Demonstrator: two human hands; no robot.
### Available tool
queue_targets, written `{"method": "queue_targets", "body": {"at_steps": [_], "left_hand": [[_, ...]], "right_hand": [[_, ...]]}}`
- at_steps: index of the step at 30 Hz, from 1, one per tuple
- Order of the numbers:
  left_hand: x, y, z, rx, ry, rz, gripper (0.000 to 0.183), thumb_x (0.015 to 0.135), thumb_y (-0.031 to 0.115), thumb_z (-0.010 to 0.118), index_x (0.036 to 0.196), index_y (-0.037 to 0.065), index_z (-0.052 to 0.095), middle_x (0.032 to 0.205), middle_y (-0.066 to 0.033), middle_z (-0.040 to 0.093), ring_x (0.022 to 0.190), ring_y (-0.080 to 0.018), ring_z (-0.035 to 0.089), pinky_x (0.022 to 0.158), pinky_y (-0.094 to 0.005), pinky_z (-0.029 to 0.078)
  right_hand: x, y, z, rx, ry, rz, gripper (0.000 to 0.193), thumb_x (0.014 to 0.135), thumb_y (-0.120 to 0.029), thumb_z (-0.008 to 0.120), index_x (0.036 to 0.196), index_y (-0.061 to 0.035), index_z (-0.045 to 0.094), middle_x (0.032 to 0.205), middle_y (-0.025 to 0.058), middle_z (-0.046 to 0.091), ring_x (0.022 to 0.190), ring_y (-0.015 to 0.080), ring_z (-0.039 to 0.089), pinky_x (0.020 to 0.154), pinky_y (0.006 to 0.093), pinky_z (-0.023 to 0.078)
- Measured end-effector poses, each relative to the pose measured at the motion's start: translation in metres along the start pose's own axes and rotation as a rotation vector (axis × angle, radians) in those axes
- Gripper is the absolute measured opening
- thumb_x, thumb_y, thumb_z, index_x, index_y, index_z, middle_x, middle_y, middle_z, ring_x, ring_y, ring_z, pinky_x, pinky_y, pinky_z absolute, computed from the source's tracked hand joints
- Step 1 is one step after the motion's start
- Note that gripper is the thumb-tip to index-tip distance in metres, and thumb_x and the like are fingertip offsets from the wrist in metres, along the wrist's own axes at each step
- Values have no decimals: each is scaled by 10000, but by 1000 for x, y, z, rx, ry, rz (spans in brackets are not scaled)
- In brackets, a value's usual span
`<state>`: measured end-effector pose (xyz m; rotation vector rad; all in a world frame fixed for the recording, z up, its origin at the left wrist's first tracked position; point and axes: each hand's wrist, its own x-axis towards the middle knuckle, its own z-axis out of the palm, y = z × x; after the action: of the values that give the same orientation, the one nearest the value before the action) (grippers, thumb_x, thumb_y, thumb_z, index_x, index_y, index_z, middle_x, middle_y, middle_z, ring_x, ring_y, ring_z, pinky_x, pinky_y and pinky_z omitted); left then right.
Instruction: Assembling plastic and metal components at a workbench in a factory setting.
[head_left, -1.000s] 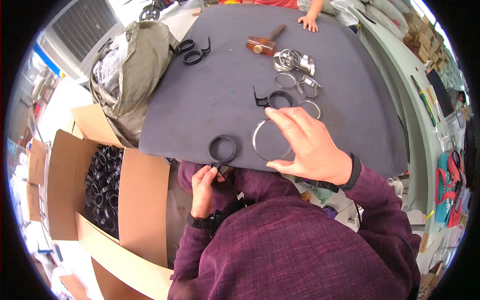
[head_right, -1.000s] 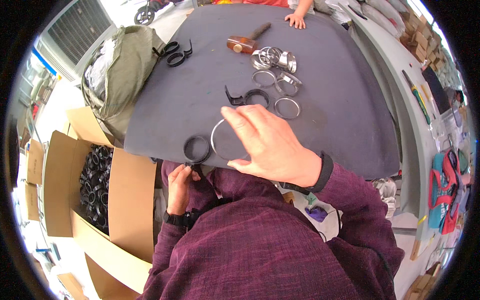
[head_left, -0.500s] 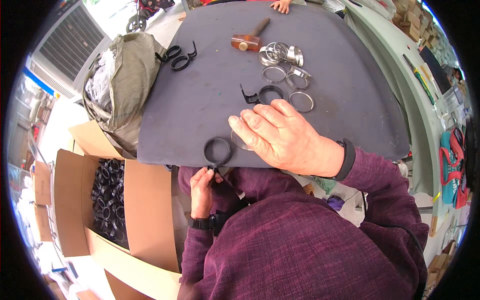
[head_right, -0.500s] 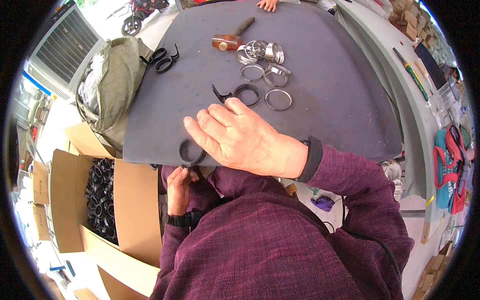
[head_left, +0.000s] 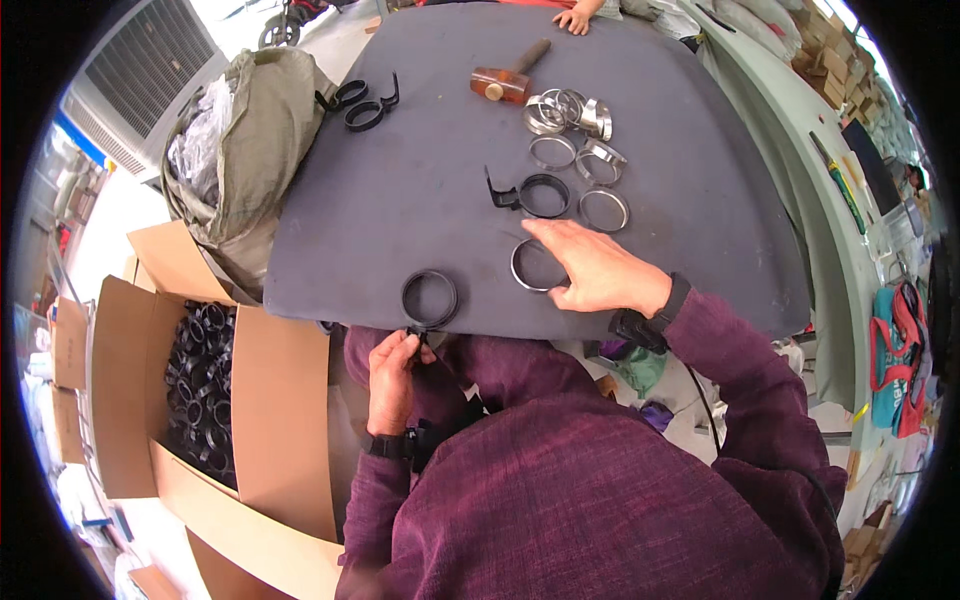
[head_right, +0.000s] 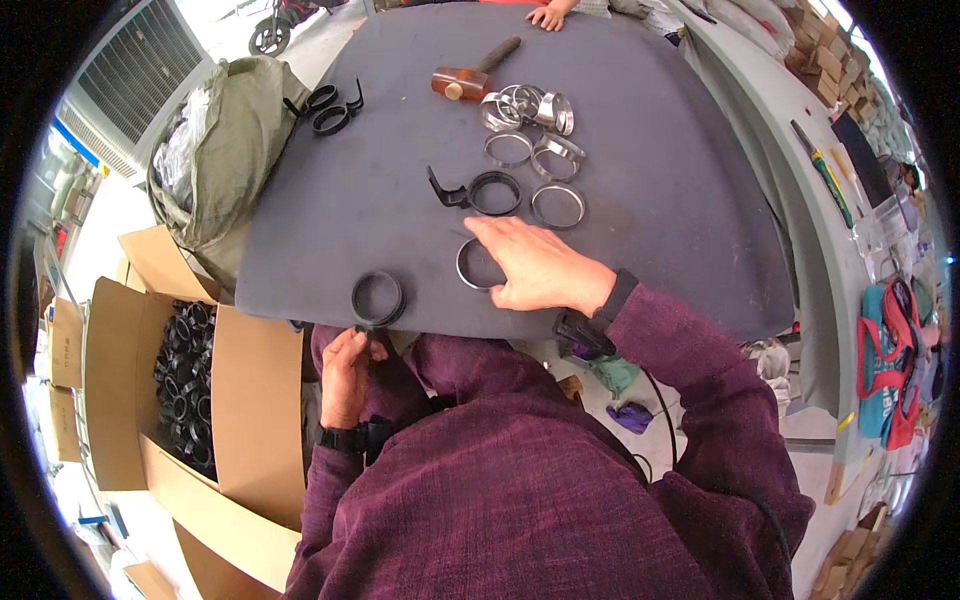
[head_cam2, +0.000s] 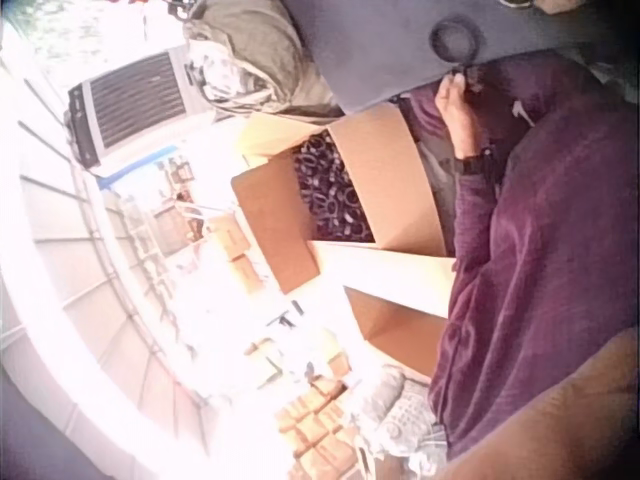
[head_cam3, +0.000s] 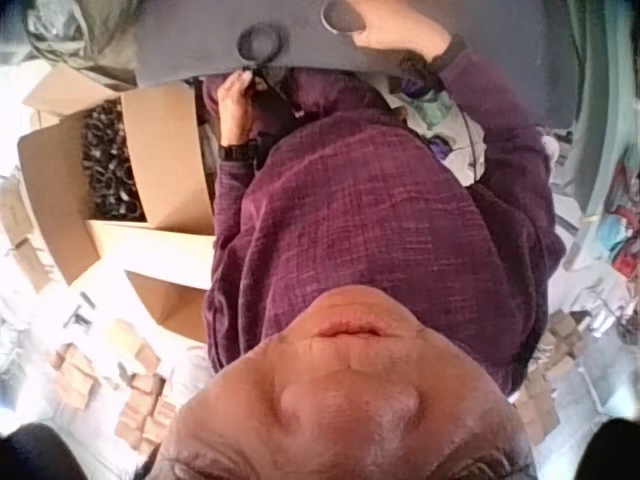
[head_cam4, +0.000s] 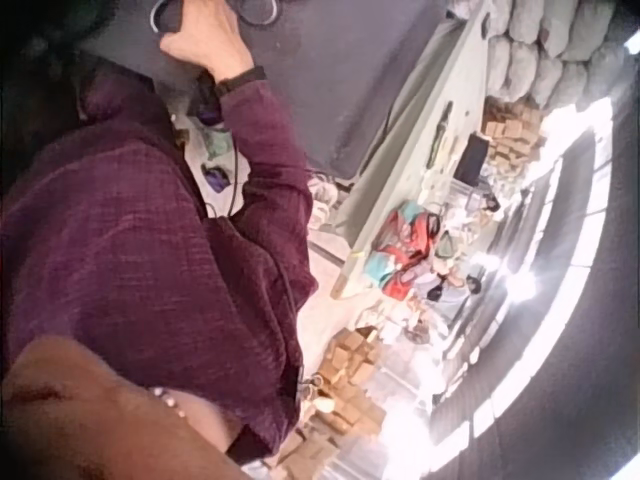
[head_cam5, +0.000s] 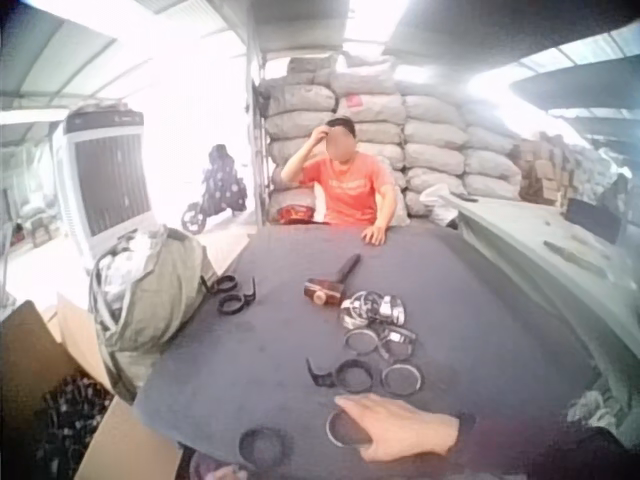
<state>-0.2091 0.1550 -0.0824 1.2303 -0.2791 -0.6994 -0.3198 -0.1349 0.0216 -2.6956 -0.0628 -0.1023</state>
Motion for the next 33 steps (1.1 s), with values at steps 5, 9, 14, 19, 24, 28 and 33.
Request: {"method": "queue_targets", "body": {"at_steps": [5, 9, 14, 19, 24, 28, 33], "left_hand": [[0, 0, 3, -12, 1, 6, 218, 919, 167, 513, 809, -2, 595, 757, -70, 607, 734, -161, 560, 733, -290, 429], [0, 1, 2, 0, 14, 8, 217, 918, 167, 514, 813, -2, 600, 755, -66, 609, 736, -161, 562, 736, -288, 430], [1, 1, 2, 7, 1, -18, 221, 919, 163, 505, 808, -4, 600, 758, -65, 610, 742, -161, 564, 742, -287, 427], [3, 2, 2, -9, -43, 43, 211, 920, 139, 493, 810, -10, 593, 747, -74, 601, 737, -167, 553, 743, -292, 416], [4, 1, 0, -1, -51, 27, 208, 923, 140, 491, 816, -14, 582, 757, -83, 597, 736, -173, 546, 739, -296, 413], [5, 0, -1, -16, -47, 12, 207, 925, 140, 492, 808, -11, 573, 764, -89, 596, 742, -174, 544, 734, -298, 415], [5, 2, 0, -32, -58, 11, 190, 922, 130, 496, 806, -5, 565, 752, -87, 591, 732, -174, 545, 736, -300, 424]], "right_hand": [[3, -19, 16, -175, 20, 220, 796, 693, -337, 786, 1255, 90, 417, 1115, 239, 549, 1059, 368, 523, 871, 453, 465], [8, -29, 6, -136, 45, 94, 789, 678, -210, 793, 1315, 47, 406, 1204, 202, 532, 1106, 357, 504, 894, 414, 448], [7, -53, -29, -374, 361, -413, 669, 709, -73, 725, 1307, 9, 439, 1169, 151, 559, 1056, 298, 533, 825, 386, 457], [12, -70, -55, -567, 510, -655, 489, 797, -96, 580, 1264, -1, 473, 1079, 101, 574, 993, 224, 541, 776, 349, 448], [12, -74, -66, -557, 498, -638, 490, 797, -92, 570, 1266, 8, 468, 1063, 98, 579, 993, 225, 535, 777, 342, 442], [13, -78, -72, -500, 477, -642, 508, 804, -82, 553, 1289, 21, 441, 1049, 98, 583, 978, 224, 532, 771, 340, 435], [11, -79, -79, -400, 320, -593, 611, 758, -53, 581, 1323, 67, 382, 989, 107, 581, 932, 245, 517, 778, 353, 423]]}}
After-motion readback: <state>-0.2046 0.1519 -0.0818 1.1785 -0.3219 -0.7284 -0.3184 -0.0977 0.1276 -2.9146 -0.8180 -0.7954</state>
